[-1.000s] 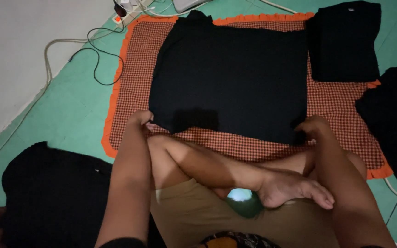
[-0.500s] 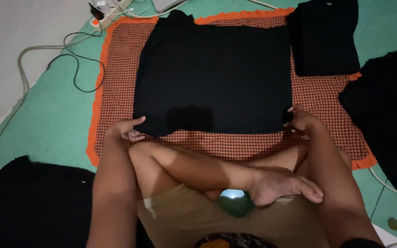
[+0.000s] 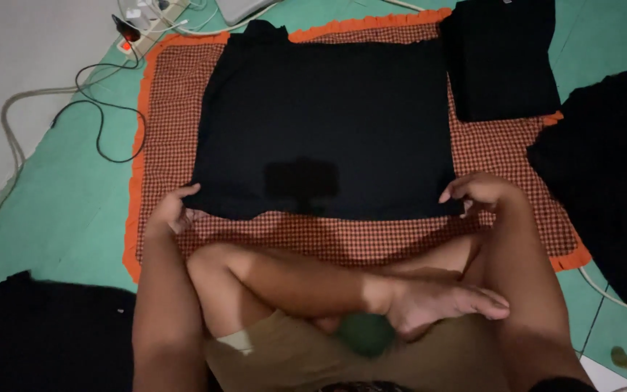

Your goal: The person folds a black t-shirt on a checkered mat. They smooth the fabric, fold the sleeves inward, fold the shirt in half lengthwise, and then fold it into a compact rectangle.

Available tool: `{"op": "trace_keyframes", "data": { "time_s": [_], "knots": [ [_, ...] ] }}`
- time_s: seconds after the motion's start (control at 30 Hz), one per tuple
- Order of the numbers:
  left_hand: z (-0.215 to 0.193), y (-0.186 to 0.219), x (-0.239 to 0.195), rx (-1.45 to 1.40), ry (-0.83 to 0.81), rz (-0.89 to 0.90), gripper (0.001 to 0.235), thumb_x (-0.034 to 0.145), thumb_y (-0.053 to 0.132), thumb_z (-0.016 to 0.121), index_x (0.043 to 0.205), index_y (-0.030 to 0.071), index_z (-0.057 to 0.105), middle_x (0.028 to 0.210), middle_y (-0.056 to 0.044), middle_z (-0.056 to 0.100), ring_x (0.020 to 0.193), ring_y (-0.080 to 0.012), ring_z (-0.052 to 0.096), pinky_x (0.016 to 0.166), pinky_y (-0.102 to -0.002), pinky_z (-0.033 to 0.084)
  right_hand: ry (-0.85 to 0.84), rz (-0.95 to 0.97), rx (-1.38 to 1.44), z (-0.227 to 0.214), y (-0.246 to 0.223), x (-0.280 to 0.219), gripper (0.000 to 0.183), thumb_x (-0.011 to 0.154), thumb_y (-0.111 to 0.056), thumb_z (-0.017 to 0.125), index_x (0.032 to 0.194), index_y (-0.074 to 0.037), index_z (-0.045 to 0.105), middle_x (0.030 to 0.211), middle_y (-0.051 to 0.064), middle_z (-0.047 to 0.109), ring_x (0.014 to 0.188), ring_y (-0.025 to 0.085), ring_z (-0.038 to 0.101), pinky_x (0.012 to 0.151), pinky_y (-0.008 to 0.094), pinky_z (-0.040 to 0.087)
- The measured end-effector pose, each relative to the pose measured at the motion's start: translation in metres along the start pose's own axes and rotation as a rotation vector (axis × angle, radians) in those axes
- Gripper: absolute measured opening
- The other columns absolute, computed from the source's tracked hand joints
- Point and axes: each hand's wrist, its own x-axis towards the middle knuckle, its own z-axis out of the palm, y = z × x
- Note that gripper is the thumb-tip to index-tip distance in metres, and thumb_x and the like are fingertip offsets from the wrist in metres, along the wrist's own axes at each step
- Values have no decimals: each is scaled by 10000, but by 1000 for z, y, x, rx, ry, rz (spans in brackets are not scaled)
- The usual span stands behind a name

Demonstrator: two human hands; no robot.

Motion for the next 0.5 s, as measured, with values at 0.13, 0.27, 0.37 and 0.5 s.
{"op": "trace_keyframes", "data": {
  "time_s": [0.13, 0.27, 0.37, 0.5],
  "knots": [
    [9, 6, -3, -244, -146, 66, 423, 870, 407, 779, 1186, 136, 704, 1246, -110, 716, 1146, -358, 712, 982, -594, 559, -41, 11, 129, -13, -8, 7, 266, 956, -3, 539, 1110, 153, 690, 1137, 330, 522, 892, 439, 476, 807, 678, 528],
    [6, 18, 36, -345, -169, 82, 450, 897, 476, 764, 1168, 123, 698, 1263, -128, 716, 1172, -378, 699, 1000, -643, 533, -61, -56, 148, -10, -44, -16, 421, 945, 94, 405, 1311, 175, 596, 1403, 432, 425, 1248, 469, 468, 947, 673, 444],
    [48, 56, 7, -431, -132, 68, 355, 929, 452, 724, 995, 104, 691, 1033, -115, 747, 987, -333, 762, 871, -546, 607, -192, -133, 225, -43, 2, 55, 548, 928, 180, 358, 1448, 81, 499, 1315, 417, 511, 1172, 483, 559, 760, 568, 528],
    [70, 85, 26, -530, -70, 37, 343, 935, 398, 701, 774, 100, 653, 796, -89, 745, 819, -321, 796, 787, -467, 662, -187, -237, 506, -34, 4, 82, 576, 895, 247, 439, 1448, 87, 472, 1202, 365, 608, 1036, 456, 665, 862, 710, 521]
  ]
}}
